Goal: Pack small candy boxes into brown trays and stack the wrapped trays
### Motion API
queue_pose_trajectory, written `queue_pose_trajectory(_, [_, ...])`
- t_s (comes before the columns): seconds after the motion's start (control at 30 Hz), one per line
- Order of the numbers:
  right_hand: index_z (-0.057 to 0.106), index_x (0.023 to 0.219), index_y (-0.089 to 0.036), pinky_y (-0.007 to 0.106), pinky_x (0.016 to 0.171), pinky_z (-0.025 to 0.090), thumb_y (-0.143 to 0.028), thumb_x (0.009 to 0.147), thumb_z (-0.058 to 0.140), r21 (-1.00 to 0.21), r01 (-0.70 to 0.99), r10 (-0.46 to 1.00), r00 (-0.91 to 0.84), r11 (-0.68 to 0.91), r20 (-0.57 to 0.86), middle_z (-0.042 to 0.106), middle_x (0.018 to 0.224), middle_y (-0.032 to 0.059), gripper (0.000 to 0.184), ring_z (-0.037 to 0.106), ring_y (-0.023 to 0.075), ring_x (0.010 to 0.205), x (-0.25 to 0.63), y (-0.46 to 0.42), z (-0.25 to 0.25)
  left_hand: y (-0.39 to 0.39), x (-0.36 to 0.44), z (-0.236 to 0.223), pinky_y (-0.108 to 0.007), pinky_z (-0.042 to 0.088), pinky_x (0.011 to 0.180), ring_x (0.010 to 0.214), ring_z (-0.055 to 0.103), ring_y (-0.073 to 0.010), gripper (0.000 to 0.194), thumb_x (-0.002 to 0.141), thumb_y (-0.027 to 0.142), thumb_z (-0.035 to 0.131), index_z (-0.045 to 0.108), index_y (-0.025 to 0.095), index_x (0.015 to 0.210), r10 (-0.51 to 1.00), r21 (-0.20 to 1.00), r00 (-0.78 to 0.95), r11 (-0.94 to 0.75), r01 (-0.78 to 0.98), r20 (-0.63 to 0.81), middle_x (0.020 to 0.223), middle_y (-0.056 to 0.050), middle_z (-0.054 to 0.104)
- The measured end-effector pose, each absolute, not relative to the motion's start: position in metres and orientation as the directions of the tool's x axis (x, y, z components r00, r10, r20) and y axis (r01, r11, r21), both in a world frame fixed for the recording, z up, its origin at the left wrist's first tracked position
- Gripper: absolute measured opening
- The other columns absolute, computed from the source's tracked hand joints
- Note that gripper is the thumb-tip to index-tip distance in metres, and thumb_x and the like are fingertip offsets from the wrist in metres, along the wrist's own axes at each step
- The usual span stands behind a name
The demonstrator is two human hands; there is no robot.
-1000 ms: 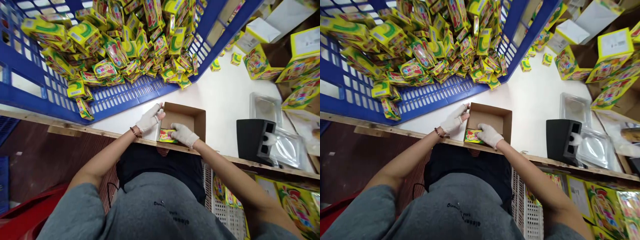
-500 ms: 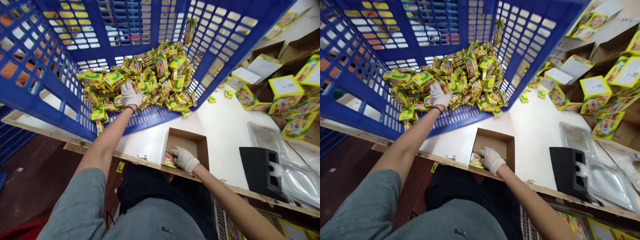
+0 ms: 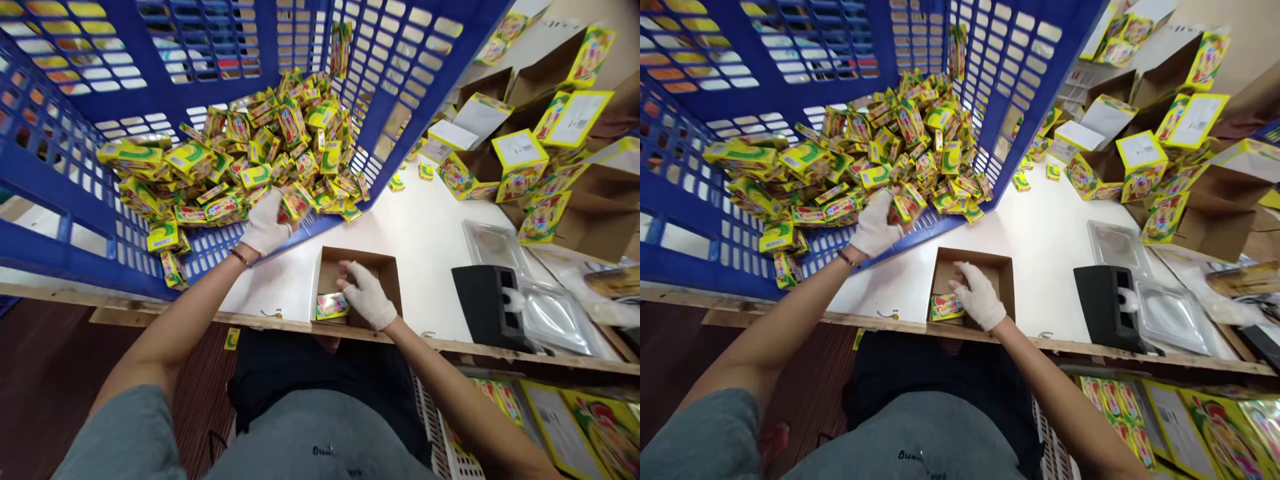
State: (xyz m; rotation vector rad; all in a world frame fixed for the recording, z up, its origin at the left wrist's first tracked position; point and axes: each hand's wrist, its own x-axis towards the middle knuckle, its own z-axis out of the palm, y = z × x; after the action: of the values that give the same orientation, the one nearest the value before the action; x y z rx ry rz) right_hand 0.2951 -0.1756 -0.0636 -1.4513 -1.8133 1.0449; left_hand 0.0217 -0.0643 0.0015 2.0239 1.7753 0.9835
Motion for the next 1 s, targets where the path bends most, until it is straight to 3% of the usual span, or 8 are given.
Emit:
queue_pose_trajectory(0.1, [0.047,0.152,-0.023,0.043,0.103,0.057,-0.066,0.090,0.067,-0.972,0.219,0.960,-0.277,0.087,0.023,0.064,0.142,0.0152,0.078,0.067,0.0276,0.121,0.293,-0.174,-0.039,-0.122,0.059,-0.012,-0.044,0.048,0.120,0.136,0.063,-0.0331,0.083,0.072,0.037,0.086,0.058,0.021,0.149,0.919,0.666,0.288,-0.394,0.634,0.270,0.145,-0.010,0.067])
queue_pose_trajectory(0.2, [0.053,0.141,-0.024,0.040,0.104,0.057,-0.076,0.089,0.060,-0.987,0.162,0.956,-0.291,0.009,-0.039,0.068,0.138,0.0124,0.073,0.066,0.0271,0.125,0.291,-0.172,-0.024,-0.157,0.086,-0.020,-0.048,0.052,0.116,0.133,0.064,-0.0347,0.085,0.076,0.051,0.085,0.056,0.021,0.151,0.910,0.851,0.372,-0.336,0.404,0.182,0.147,-0.012,0.064])
queue_pose_trajectory(0.33, [0.059,0.125,-0.021,0.038,0.089,0.061,-0.064,0.089,0.061,-0.960,0.267,0.977,-0.165,-0.085,-0.133,0.073,0.115,0.0101,0.055,0.071,0.0250,0.102,0.311,-0.162,-0.030,-0.166,0.089,-0.015,-0.037,0.062,0.087,0.095,0.073,-0.0229,0.089,0.079,0.070,0.079,0.055,0.021,0.149,0.965,0.997,0.259,-0.057,0.054,0.041,0.113,-0.008,0.073])
queue_pose_trajectory(0.4, [0.062,0.125,-0.018,0.038,0.086,0.061,-0.051,0.089,0.064,-0.925,0.371,0.967,-0.194,-0.083,-0.164,0.074,0.110,0.0094,0.049,0.071,0.0246,0.096,0.320,-0.149,-0.036,-0.165,0.084,-0.011,-0.028,0.058,0.067,0.073,0.067,-0.0147,0.083,0.083,0.075,0.074,0.054,0.024,0.146,0.978,0.988,0.199,0.091,-0.123,-0.065,0.096,-0.002,0.069])
queue_pose_trajectory(0.5, [0.070,0.125,-0.016,0.039,0.099,0.058,-0.028,0.088,0.064,-0.827,0.561,0.914,-0.345,0.019,-0.213,0.076,0.118,0.0103,0.040,0.071,0.0254,0.108,0.317,-0.124,-0.040,-0.166,0.082,-0.007,-0.021,0.048,0.052,0.057,0.058,-0.0093,0.076,0.082,0.073,0.076,0.054,0.026,0.137,0.964,0.922,0.162,0.250,-0.296,-0.210,0.082,0.003,0.063])
queue_pose_trajectory(0.7, [0.079,0.118,-0.022,0.033,0.105,0.052,-0.024,0.089,0.073,-0.636,0.729,0.751,-0.563,0.254,-0.345,0.078,0.122,0.0054,0.030,0.068,0.0263,0.119,0.283,-0.095,-0.039,-0.166,0.089,-0.025,-0.021,0.048,0.052,0.056,0.058,-0.0098,0.057,0.088,0.070,0.071,0.057,0.025,0.121,0.933,0.864,0.142,0.360,-0.353,-0.331,0.078,0.004,0.062])
queue_pose_trajectory(0.87, [0.079,0.120,-0.015,0.033,0.095,0.051,-0.028,0.101,0.060,-0.386,0.891,0.859,-0.379,0.238,-0.343,0.074,0.119,0.0150,0.030,0.068,0.0264,0.106,0.295,-0.112,-0.044,-0.167,0.088,-0.052,-0.026,0.061,0.075,0.089,0.072,-0.0164,0.059,0.087,0.056,0.077,0.056,0.024,0.132,0.976,0.943,0.053,0.219,-0.252,-0.212,0.113,-0.005,0.073])
queue_pose_trajectory(1.0, [0.082,0.108,-0.015,0.029,0.088,0.050,-0.019,0.098,0.057,-0.353,0.877,0.828,-0.444,0.324,-0.342,0.071,0.110,0.0125,0.027,0.066,0.0223,0.097,0.296,-0.128,-0.052,-0.168,0.093,-0.060,-0.032,0.063,0.088,0.103,0.073,-0.0197,0.059,0.090,0.047,0.073,0.052,0.024,0.141,0.976,0.957,0.076,0.213,-0.198,-0.202,0.128,-0.008,0.070])
